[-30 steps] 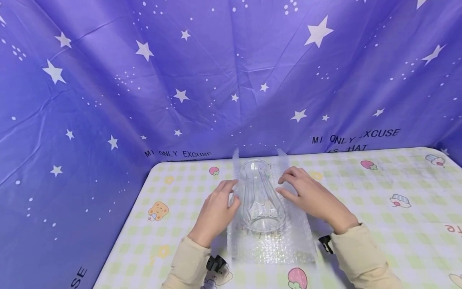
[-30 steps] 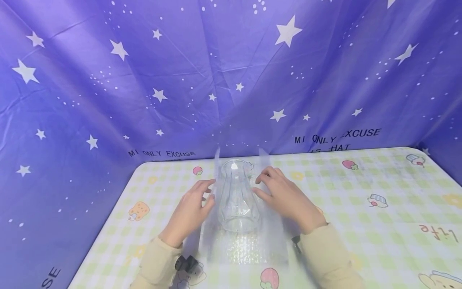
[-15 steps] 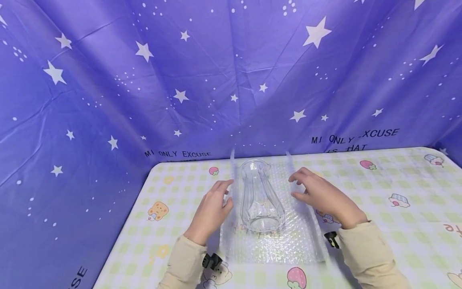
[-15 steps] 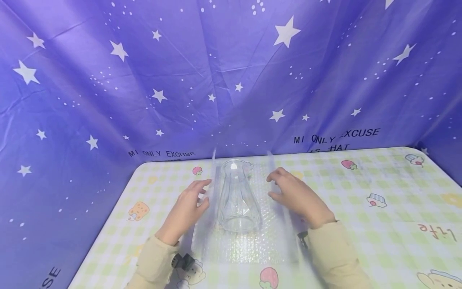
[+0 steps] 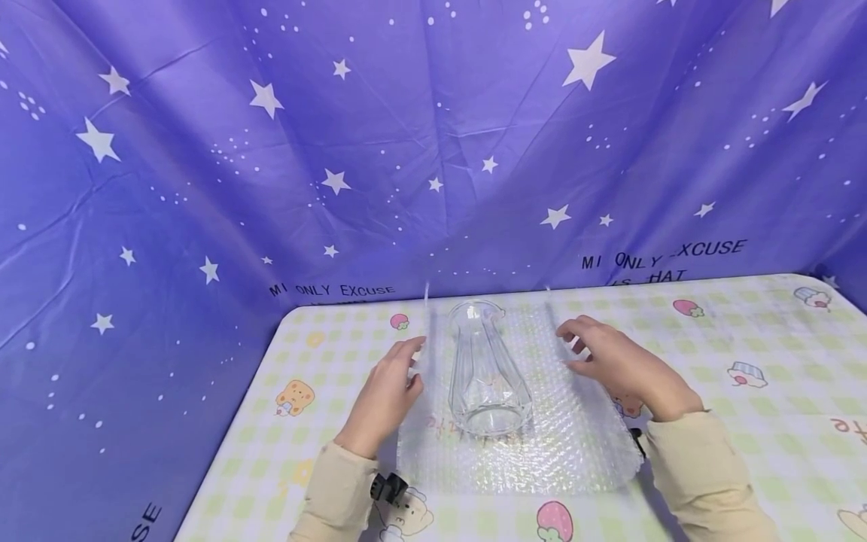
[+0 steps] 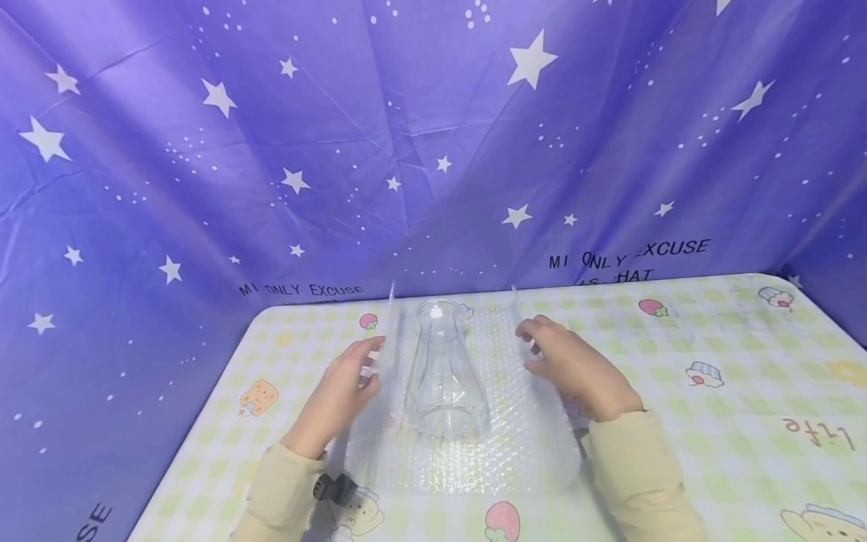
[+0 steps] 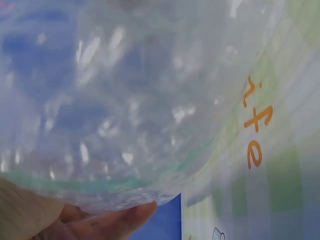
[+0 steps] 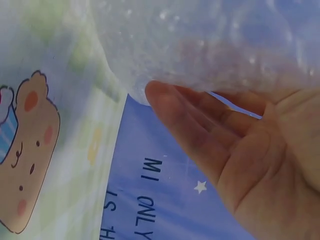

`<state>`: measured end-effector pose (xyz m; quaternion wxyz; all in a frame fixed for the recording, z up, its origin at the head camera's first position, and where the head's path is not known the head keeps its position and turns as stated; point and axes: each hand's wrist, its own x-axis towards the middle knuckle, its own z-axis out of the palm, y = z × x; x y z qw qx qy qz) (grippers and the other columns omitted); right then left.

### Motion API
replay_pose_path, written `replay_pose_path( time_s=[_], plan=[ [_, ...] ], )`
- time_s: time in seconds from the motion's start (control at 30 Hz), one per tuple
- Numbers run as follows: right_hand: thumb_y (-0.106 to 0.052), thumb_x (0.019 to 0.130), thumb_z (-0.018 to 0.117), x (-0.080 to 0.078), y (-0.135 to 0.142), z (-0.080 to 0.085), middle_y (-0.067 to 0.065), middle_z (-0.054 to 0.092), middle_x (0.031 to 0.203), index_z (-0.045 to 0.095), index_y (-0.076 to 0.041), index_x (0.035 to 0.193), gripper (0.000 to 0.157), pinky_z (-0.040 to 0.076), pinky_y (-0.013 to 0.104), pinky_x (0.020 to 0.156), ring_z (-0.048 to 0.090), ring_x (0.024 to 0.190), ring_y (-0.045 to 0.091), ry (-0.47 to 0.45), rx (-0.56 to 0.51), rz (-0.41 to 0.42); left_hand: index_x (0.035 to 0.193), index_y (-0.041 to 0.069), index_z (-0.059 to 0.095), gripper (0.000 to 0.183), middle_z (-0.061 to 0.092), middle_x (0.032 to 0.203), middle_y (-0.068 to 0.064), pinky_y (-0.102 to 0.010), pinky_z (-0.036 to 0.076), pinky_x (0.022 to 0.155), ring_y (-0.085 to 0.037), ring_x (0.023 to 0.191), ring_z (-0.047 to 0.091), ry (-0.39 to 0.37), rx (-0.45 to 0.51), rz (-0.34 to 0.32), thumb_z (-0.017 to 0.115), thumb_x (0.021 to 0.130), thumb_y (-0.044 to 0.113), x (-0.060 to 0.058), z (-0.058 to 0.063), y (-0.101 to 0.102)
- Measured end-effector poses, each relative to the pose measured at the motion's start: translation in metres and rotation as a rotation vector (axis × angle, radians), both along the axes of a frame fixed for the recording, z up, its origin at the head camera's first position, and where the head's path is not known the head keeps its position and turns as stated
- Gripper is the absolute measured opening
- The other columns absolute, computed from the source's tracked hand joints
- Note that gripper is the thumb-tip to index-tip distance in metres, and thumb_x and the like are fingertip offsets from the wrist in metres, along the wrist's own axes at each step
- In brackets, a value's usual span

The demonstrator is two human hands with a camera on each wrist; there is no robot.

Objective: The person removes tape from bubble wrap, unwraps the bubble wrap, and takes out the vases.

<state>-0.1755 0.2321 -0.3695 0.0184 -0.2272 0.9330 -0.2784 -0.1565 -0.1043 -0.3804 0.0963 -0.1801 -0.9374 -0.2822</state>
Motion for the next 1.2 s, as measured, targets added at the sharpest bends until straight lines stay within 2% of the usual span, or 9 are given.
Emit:
replay_pose_path(
  time_s=[0.27, 0.57, 0.9, 1.2],
  plan=[
    [0.004, 0.085, 0.067, -0.004, 0.011, -0.003, 0.021, 0.059, 0.112, 0.054, 0.009, 0.124, 0.041, 0.056, 0.043, 0.078, 0.063, 0.096, 0.032, -0.049, -0.029, -0.001, 0.137, 0.000, 0.052, 0.053, 0.061, 0.130, -0.015, -0.034, 0.059, 0.080, -0.026, 0.101, 0.067, -0.010, -0.010, 0.010, 0.065, 0.086, -0.006, -0.002, -0.001, -0.004],
    [0.002, 0.086, 0.064, -0.004, 0.021, -0.005, 0.023, 0.058, 0.117, 0.051, 0.009, 0.128, 0.044, 0.056, 0.046, 0.079, 0.062, 0.101, 0.037, -0.122, -0.025, -0.027, 0.138, -0.002, 0.050, 0.056, 0.059, 0.133, -0.018, -0.042, 0.055, 0.094, -0.032, 0.107, 0.066, -0.038, -0.037, 0.035, 0.068, 0.085, -0.006, -0.003, -0.006, -0.010],
    [0.003, 0.084, 0.067, -0.004, 0.031, -0.006, 0.027, 0.059, 0.115, 0.051, 0.011, 0.128, 0.047, 0.056, 0.042, 0.076, 0.064, 0.096, 0.035, -0.133, -0.021, -0.037, 0.139, -0.005, 0.048, 0.062, 0.057, 0.134, -0.021, -0.045, 0.055, 0.094, -0.033, 0.103, 0.066, -0.099, -0.048, 0.051, 0.071, 0.081, -0.008, -0.004, -0.005, -0.015],
    [0.000, 0.085, 0.069, -0.003, 0.035, -0.005, 0.027, 0.058, 0.119, 0.049, 0.010, 0.131, 0.052, 0.055, 0.040, 0.075, 0.063, 0.098, 0.034, -0.169, -0.013, -0.060, 0.137, -0.006, 0.047, 0.063, 0.059, 0.127, -0.021, -0.044, 0.056, 0.091, -0.027, 0.093, 0.066, -0.132, -0.060, 0.082, 0.075, 0.080, -0.006, -0.004, -0.006, -0.020]
  ],
)
